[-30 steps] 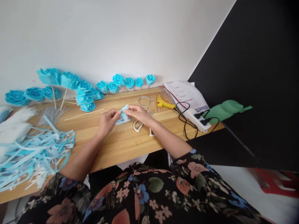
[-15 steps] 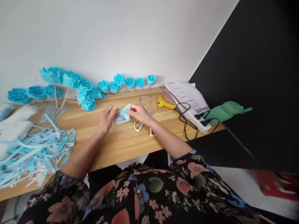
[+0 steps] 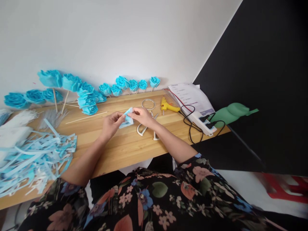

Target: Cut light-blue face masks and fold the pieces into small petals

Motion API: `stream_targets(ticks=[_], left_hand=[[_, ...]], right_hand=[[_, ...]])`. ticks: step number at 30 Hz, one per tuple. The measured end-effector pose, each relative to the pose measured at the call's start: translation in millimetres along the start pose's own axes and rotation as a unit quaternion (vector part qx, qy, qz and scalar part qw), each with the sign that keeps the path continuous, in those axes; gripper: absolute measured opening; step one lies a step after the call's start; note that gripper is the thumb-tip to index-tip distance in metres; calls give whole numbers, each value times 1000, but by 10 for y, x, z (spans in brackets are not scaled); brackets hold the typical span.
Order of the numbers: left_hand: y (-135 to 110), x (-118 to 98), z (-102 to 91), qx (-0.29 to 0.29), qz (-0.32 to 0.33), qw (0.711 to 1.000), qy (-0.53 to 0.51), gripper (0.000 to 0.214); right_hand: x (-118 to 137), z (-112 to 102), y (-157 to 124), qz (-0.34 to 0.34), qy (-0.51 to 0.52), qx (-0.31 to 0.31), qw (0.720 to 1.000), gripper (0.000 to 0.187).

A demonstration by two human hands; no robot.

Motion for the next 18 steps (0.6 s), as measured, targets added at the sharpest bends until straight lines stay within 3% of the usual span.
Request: stream_targets(ticks=[6, 10, 14, 18], left_hand=[[-20, -21, 56, 22, 18, 1000, 9, 36], [-19, -21, 19, 2, 13, 1000, -4, 36], [-6, -67, -66, -35, 13, 999, -23, 36], [-16, -137, -61, -38, 16, 999, -14, 36]], right_hand=[[6, -4, 1, 9, 23, -7, 1000, 36], [26, -44, 20, 13, 102, -25, 994, 38], [46, 35, 13, 13, 136, 26, 990, 45], [-10, 113, -8, 11, 104, 56, 993, 36]])
Point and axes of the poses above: each hand's wrist, its own y-axis towards the middle knuckle, its own z-axis out of the palm, x = y × z, the point moved 9 cm from there along y, towards the middle knuckle, and after that the axes turned 4 degrees about -x, right-handed, at the moved point
